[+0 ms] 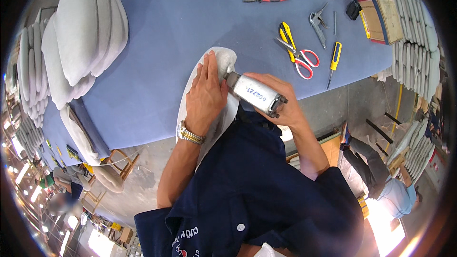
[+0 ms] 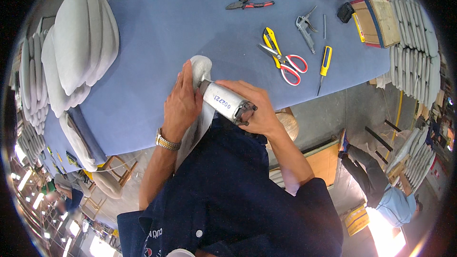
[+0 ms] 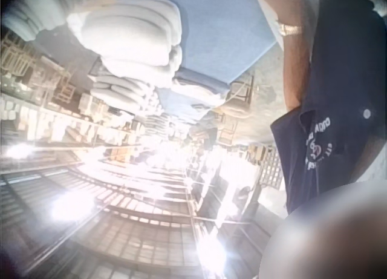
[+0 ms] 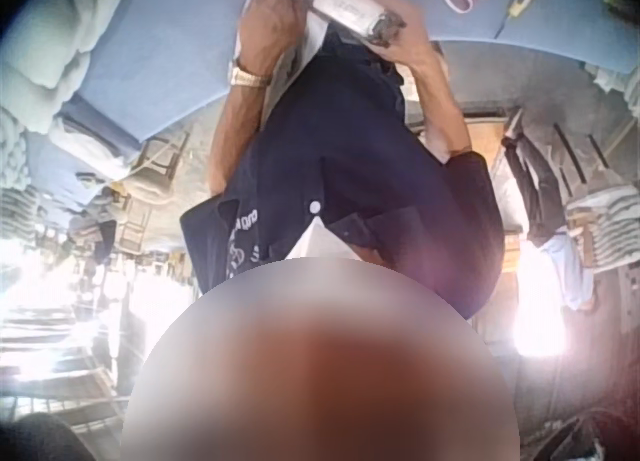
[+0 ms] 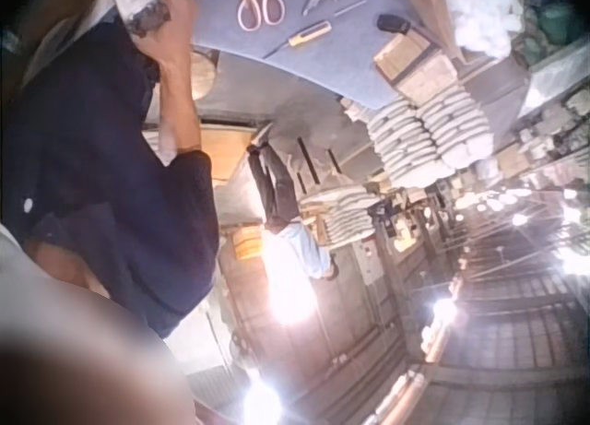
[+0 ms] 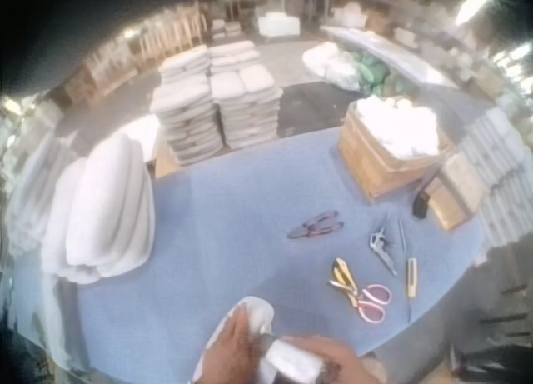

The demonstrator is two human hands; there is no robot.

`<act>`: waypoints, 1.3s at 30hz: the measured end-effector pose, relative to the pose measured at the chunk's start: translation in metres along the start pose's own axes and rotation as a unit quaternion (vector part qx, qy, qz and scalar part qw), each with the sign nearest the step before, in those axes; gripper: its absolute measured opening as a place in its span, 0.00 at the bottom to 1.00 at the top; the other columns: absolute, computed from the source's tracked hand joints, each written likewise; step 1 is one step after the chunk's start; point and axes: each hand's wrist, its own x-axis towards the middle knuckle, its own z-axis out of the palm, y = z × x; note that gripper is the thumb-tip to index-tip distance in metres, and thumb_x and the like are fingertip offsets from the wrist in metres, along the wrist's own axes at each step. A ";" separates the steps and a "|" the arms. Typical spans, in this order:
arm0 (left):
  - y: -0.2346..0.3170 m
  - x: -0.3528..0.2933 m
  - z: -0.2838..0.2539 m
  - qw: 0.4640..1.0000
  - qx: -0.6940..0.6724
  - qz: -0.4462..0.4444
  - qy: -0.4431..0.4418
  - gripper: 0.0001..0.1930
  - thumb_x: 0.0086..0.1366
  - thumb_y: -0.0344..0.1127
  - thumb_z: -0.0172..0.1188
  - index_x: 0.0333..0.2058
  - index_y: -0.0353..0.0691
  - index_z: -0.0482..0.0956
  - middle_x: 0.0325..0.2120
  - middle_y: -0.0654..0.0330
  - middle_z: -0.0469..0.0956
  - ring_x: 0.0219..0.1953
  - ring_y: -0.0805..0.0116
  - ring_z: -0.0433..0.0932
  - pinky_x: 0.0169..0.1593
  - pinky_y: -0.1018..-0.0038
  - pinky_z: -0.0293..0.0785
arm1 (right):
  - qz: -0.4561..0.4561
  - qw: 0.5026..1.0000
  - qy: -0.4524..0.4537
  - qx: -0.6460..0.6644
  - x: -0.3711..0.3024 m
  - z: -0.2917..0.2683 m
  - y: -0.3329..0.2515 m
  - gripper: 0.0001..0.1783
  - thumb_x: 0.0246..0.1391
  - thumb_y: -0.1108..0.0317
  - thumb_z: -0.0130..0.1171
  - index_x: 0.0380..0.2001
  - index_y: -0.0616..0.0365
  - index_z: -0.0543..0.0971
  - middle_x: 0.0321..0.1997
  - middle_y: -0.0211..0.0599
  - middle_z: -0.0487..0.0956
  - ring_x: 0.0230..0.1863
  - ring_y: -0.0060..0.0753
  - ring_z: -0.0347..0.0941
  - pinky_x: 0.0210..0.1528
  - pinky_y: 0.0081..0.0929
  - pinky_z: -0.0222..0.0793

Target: The person assembles white cushion covers by folding fabric over foam inserts, trimming excess fabric with scissors and a utility knife, and securing edges with a staple gun. The person repeatedly handles individual cushions, trims, staples, and stacks them on a workbench.

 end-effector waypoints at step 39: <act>-0.066 0.032 -0.008 0.783 -0.605 -0.072 -0.124 0.40 0.75 0.44 0.57 0.77 0.40 0.48 0.77 0.43 0.49 0.79 0.49 0.47 0.78 0.59 0.47 | 0.044 0.998 -0.024 -0.027 0.020 0.010 0.007 0.35 0.44 0.72 0.68 0.60 0.56 0.77 0.54 0.43 0.83 0.53 0.52 0.83 0.55 0.33 0.76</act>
